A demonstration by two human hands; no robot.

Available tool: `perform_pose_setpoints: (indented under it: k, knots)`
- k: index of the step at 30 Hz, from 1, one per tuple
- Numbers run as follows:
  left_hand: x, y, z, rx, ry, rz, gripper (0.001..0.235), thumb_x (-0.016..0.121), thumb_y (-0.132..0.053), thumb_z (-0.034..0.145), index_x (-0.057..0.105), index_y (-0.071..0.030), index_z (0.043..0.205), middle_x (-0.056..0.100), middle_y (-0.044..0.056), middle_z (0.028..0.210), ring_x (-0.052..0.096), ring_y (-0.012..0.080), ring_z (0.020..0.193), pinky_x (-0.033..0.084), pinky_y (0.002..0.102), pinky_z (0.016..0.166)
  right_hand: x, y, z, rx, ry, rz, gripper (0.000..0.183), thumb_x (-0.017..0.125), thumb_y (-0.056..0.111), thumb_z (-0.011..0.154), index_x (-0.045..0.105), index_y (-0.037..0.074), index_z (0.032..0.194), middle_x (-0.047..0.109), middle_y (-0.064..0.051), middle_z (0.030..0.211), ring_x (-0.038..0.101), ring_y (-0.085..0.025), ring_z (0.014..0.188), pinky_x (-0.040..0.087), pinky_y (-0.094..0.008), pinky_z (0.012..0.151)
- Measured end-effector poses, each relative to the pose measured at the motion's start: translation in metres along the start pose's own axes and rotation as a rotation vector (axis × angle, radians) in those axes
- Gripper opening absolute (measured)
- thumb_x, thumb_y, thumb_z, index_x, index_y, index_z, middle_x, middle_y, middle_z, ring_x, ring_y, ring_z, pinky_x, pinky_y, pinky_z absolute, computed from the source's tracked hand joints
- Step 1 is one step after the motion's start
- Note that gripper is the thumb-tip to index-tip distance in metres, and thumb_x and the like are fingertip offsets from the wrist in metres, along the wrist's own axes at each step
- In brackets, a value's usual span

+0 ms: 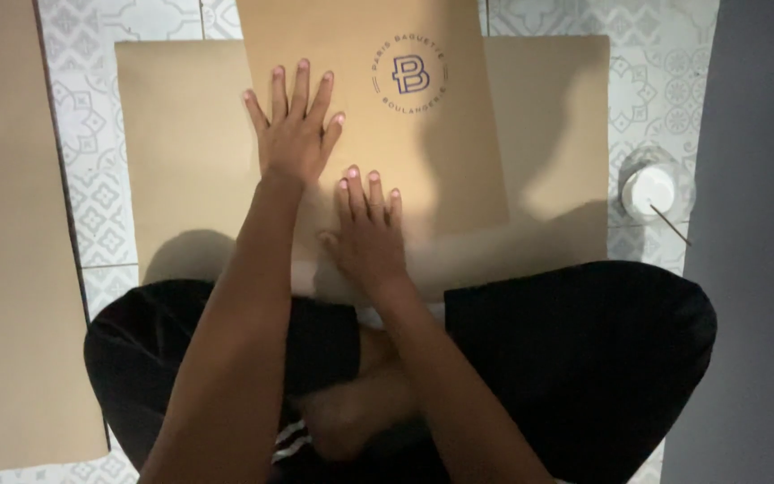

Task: The person sits on the floor and folds a large piece of cardboard. They fold the sides inward, press down on the creases, and then fold the top and bottom flaps to create a sealed package.

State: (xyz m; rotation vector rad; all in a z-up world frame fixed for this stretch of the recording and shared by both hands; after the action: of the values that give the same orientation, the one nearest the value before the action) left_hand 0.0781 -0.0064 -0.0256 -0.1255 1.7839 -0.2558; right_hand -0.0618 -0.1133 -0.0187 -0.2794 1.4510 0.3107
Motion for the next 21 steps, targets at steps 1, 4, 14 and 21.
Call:
perform_pose_setpoints:
  k: [1,4,14,21]
  knots:
    - [-0.003,-0.002,-0.001,0.003,0.006,-0.003,0.063,0.024,-0.054,0.109,0.014,-0.030,0.167,0.003,0.003,0.174,-0.005,0.0347,0.157,-0.005,0.074,0.119,-0.003,0.002,-0.008,0.003,0.006,-0.001,0.095,0.070,0.067,0.083,0.042,0.011,0.155,0.030,-0.009,0.167,0.031,-0.035,0.153,0.032,-0.060,0.119]
    - [-0.003,-0.002,-0.003,-0.029,0.072,0.029,0.065,0.020,-0.056,0.109,0.009,-0.032,0.168,-0.002,0.002,0.173,-0.009,0.0324,0.156,-0.004,0.071,0.120,-0.006,0.003,-0.029,0.006,0.061,0.027,0.102,0.067,0.074,0.086,0.034,0.009,0.158,0.026,-0.011,0.169,0.026,-0.036,0.155,0.031,-0.061,0.120]
    - [-0.002,-0.001,-0.001,-0.010,-0.001,-0.013,0.064,0.021,-0.053,0.109,0.015,-0.029,0.168,0.003,0.003,0.174,-0.005,0.0336,0.157,-0.005,0.071,0.120,0.009,0.005,-0.082,-0.006,0.061,-0.006,0.118,0.084,0.073,0.066,0.040,0.012,0.157,0.024,-0.009,0.169,0.030,-0.040,0.153,0.041,-0.062,0.111]
    - [-0.002,-0.001,-0.002,-0.012,-0.001,-0.035,0.064,0.021,-0.053,0.108,0.016,-0.029,0.167,0.006,0.005,0.174,-0.004,0.0350,0.157,-0.005,0.073,0.119,0.006,0.001,-0.095,-0.063,0.381,-0.150,0.119,0.078,0.067,0.065,0.027,0.018,0.162,0.017,-0.003,0.171,0.020,-0.037,0.153,0.033,-0.056,0.112]
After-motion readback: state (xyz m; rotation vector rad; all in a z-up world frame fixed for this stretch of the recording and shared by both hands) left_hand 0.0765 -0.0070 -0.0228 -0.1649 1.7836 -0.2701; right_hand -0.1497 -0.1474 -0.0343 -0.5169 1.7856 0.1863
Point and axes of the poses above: each hand's wrist, its own z-axis towards the middle knuckle, its own x-axis out of the palm, y = z × x, the point moved 8 cm from there along z, towards the middle knuckle
